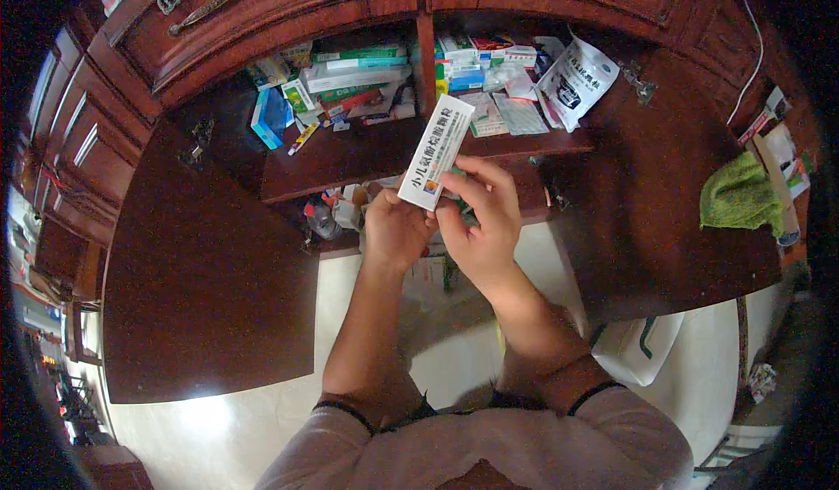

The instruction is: Inspecting and organizing various medicine boxes, sachets, and spray bottles within a wooden cabinet.

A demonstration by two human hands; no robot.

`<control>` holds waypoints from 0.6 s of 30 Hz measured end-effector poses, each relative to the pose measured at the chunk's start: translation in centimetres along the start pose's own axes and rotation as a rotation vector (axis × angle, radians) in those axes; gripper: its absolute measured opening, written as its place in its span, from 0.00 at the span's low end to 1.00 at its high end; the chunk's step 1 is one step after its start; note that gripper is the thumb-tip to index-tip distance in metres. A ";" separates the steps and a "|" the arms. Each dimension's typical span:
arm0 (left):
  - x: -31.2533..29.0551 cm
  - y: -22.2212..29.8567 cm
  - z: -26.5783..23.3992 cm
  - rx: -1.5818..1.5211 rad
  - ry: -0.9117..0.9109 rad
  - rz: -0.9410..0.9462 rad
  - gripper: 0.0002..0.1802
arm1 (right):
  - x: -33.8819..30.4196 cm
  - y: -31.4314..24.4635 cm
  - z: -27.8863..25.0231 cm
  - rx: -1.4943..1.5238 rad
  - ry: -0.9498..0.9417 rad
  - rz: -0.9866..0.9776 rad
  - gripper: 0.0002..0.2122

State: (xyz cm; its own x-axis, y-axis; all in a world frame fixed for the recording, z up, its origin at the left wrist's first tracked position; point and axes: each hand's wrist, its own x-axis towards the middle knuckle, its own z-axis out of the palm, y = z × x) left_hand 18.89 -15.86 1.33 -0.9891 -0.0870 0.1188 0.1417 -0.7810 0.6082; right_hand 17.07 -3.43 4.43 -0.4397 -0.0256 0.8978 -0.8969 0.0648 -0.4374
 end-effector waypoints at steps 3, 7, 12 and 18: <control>0.1 -0.2 -0.9 -0.237 -0.171 -0.029 0.21 | 0.0 -0.2 0.0 -0.013 -0.007 -0.023 0.18; -0.3 -0.2 0.6 -0.136 -0.097 -0.004 0.22 | 0.1 0.0 0.1 -0.032 -0.002 -0.056 0.17; -0.2 0.1 -0.2 -0.174 -0.187 0.001 0.21 | 0.0 -0.3 0.2 -0.024 -0.031 -0.036 0.17; -0.6 0.3 1.4 -0.034 0.004 0.009 0.23 | 0.0 -0.3 0.2 0.006 -0.044 -0.013 0.18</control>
State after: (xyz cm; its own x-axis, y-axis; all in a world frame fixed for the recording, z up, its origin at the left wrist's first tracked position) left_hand 19.57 -15.22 2.54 -0.9880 -0.0962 0.1211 0.1491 -0.8005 0.5805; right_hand 17.33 -3.68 4.57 -0.4291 -0.0701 0.9005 -0.9030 0.0580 -0.4258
